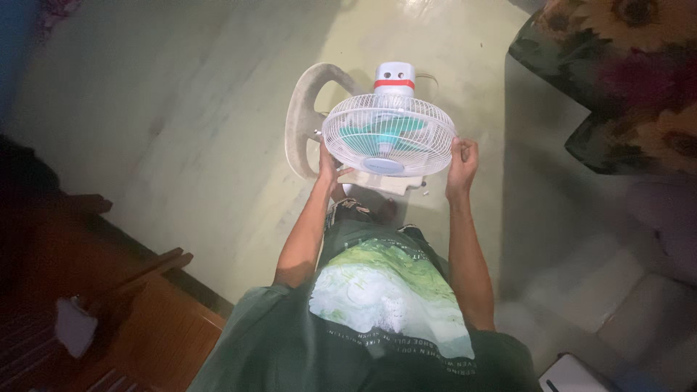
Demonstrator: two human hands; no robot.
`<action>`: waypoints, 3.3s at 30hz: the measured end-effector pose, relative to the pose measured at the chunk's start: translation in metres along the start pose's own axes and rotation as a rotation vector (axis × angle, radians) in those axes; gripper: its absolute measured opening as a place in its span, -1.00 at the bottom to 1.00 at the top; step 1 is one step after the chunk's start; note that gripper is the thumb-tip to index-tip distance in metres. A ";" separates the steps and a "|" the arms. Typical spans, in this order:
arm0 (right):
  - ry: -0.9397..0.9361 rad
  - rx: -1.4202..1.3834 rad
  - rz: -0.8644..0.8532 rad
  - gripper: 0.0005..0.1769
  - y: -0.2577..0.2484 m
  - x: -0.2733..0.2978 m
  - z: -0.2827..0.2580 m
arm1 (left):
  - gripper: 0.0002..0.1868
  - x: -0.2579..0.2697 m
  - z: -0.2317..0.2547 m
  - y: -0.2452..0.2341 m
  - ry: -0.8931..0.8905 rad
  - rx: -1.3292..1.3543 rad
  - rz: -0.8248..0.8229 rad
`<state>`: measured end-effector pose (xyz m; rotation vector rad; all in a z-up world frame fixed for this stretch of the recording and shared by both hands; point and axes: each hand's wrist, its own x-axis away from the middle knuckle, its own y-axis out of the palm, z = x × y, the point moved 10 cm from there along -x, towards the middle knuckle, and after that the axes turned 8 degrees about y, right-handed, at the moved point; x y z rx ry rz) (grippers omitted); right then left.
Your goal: The person reassembles a small electric fan by hand. They attach the fan blades to the motor hub, secure them with a nut, place the front grille over the blades, and then tighten the rear cap to complete the assembly.
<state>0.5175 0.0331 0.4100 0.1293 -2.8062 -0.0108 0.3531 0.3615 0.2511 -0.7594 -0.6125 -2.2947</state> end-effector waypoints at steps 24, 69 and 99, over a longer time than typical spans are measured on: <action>-0.010 0.339 0.241 -0.57 -0.008 0.015 -0.017 | -0.08 -0.027 -0.018 -0.009 0.033 0.025 0.022; -0.010 0.359 0.272 -0.50 -0.003 0.014 -0.013 | -0.58 -0.048 0.007 -0.036 0.045 0.456 0.145; 0.186 -0.200 0.207 -0.47 -0.051 -0.008 0.065 | 0.04 -0.024 0.041 -0.020 0.388 0.208 -0.004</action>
